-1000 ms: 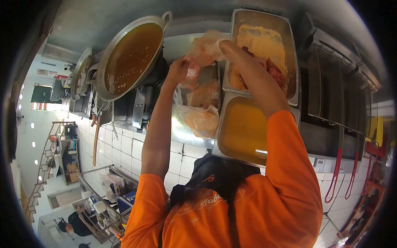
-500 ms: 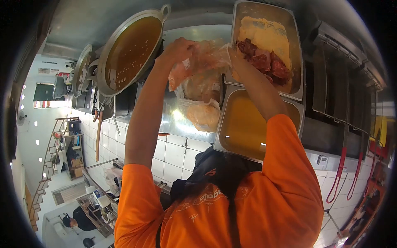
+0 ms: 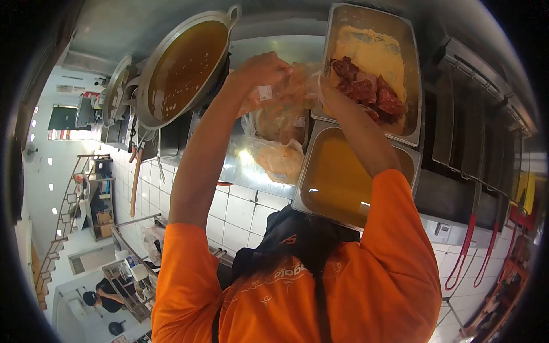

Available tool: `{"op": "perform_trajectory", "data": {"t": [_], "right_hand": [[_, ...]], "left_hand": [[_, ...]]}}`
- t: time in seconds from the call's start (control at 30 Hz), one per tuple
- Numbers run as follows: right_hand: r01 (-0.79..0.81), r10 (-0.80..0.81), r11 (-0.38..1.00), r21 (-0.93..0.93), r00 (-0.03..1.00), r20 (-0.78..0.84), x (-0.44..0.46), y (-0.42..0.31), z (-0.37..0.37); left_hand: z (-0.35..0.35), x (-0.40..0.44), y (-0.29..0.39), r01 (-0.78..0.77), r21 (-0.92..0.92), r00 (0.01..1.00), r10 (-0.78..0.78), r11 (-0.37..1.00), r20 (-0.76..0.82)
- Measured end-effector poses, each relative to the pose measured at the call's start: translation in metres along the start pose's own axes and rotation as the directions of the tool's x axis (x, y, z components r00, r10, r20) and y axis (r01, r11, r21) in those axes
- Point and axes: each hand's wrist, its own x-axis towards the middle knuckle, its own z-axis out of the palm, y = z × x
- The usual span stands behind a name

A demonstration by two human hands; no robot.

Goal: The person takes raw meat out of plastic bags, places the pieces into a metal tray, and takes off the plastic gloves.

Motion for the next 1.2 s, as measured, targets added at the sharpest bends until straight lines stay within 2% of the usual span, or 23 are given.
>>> {"op": "perform_trajectory", "data": {"t": [0.07,0.17,0.27,0.43,0.5,0.6,0.67,0.73,0.8,0.87,0.93,1.0,1.1,1.13,1.17,1.2], "right_hand": [[0.013,-0.013,1.000,-0.017,1.000,-0.002,-0.001,0.000,-0.003],[0.038,-0.038,0.998,-0.053,0.999,-0.006,-0.006,-0.012,-0.004],[0.074,-0.075,0.992,-0.105,0.997,-0.009,-0.021,-0.032,-0.020],[0.141,-0.148,0.979,-0.150,0.989,-0.031,-0.070,-0.073,-0.061],[0.156,-0.165,0.976,-0.149,0.985,-0.053,-0.087,-0.082,-0.077],[0.183,-0.198,0.977,-0.111,0.969,-0.148,-0.106,-0.073,-0.100],[0.272,-0.291,0.957,-0.102,0.903,-0.316,-0.108,-0.036,-0.127],[0.198,-0.212,0.977,-0.076,0.897,-0.389,-0.126,-0.023,-0.141],[-0.053,0.037,0.998,-0.031,0.929,-0.369,-0.165,-0.044,-0.139],[-0.299,0.168,0.862,-0.409,0.930,-0.326,-0.159,-0.011,-0.142],[-0.400,0.238,0.706,-0.585,0.912,-0.335,-0.158,-0.003,-0.141],[-0.403,0.236,0.683,-0.609,0.911,-0.339,-0.165,-0.014,-0.126],[-0.155,-0.075,0.896,-0.417,0.871,-0.486,-0.138,-0.032,-0.100],[0.039,-0.132,0.975,-0.217,0.891,-0.435,-0.125,-0.040,-0.088],[0.222,-0.203,0.975,0.002,0.895,-0.396,-0.110,-0.048,-0.079],[0.250,-0.185,0.960,0.126,0.904,-0.385,-0.092,-0.051,-0.070]], "left_hand": [[0.003,-0.005,-0.003,-0.035,-0.027,0.997,0.033,0.999,-0.071],[0.010,-0.016,-0.008,-0.096,-0.073,0.961,0.073,0.993,-0.268],[0.019,-0.027,-0.021,-0.238,-0.281,0.893,0.096,0.930,-0.440],[0.039,-0.040,-0.030,-0.228,-0.384,0.771,-0.075,0.895,-0.632],[0.045,-0.038,-0.031,-0.231,-0.441,0.736,-0.141,0.867,-0.663],[0.050,-0.028,-0.040,-0.228,-0.502,0.708,-0.212,0.834,-0.674],[0.058,-0.020,-0.047,-0.228,-0.518,0.683,-0.244,0.824,-0.688],[0.063,-0.018,-0.050,-0.294,-0.606,0.677,-0.286,0.739,-0.678],[0.068,-0.018,-0.053,-0.307,-0.652,0.678,-0.321,0.693,-0.661],[0.077,-0.018,-0.054,-0.267,-0.667,0.686,-0.349,0.695,-0.639],[0.094,-0.014,-0.056,-0.308,-0.691,0.680,-0.357,0.654,-0.641],[0.107,-0.013,-0.058,-0.347,-0.711,0.686,-0.351,0.612,-0.637],[0.118,-0.021,-0.053,-0.354,-0.734,0.739,-0.307,0.580,-0.600],[0.119,-0.025,-0.048,-0.336,-0.738,0.753,-0.303,0.586,-0.584],[0.119,-0.025,-0.044,-0.320,-0.742,0.765,-0.301,0.589,-0.569],[0.119,-0.022,-0.042,-0.340,-0.773,0.777,-0.303,0.535,-0.552]]}}
